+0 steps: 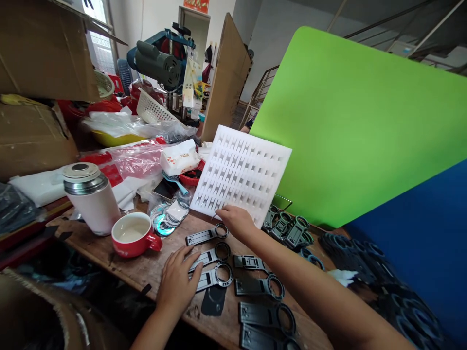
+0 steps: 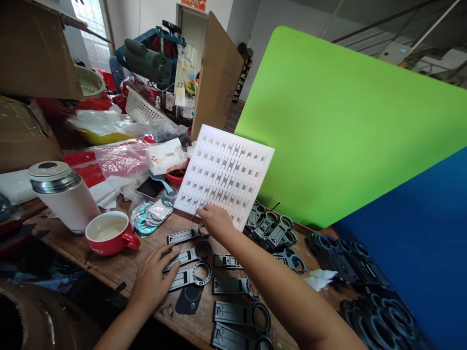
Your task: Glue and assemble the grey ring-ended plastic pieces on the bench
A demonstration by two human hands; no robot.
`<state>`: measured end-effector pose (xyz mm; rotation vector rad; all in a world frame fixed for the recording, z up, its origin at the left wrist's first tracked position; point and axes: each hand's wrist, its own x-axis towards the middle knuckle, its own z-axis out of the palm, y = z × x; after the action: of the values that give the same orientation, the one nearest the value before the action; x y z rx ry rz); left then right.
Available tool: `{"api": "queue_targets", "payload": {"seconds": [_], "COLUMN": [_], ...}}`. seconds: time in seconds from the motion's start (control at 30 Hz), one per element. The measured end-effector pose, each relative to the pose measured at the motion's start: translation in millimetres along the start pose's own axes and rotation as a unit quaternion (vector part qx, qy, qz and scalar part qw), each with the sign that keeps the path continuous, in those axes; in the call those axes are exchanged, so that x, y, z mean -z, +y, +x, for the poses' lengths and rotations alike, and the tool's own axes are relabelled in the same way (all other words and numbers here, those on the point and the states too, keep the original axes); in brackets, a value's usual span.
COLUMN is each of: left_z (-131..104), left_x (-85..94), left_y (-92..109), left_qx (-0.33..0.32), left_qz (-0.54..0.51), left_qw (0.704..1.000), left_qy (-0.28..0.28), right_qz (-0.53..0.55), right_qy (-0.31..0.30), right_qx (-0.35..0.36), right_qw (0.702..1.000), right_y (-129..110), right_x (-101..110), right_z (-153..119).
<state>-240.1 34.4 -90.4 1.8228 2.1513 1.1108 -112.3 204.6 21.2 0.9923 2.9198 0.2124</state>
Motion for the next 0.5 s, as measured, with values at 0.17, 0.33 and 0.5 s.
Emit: {"api": "queue_targets", "payload": {"seconds": [0.17, 0.33, 0.5], "left_z": [23.6, 67.7, 87.3], "left_x": [6.5, -5.4, -17.4], "left_y": [17.7, 22.9, 5.4], "left_qx": [-0.023, -0.010, -0.018], "left_qz": [-0.015, -0.006, 0.008], "left_qw": [0.999, 0.990, 0.982], "left_qy": [-0.028, -0.138, -0.188], "right_qz": [0.099, 0.087, 0.080], "right_qy": [-0.013, -0.038, -0.056], "right_qx": [-0.069, -0.071, -0.061], "right_qw": [0.993, 0.993, 0.993], "right_y": [10.6, 6.6, 2.9], "right_x": [-28.8, -38.8, -35.3], "right_z": [-18.0, -16.4, -17.2]}}
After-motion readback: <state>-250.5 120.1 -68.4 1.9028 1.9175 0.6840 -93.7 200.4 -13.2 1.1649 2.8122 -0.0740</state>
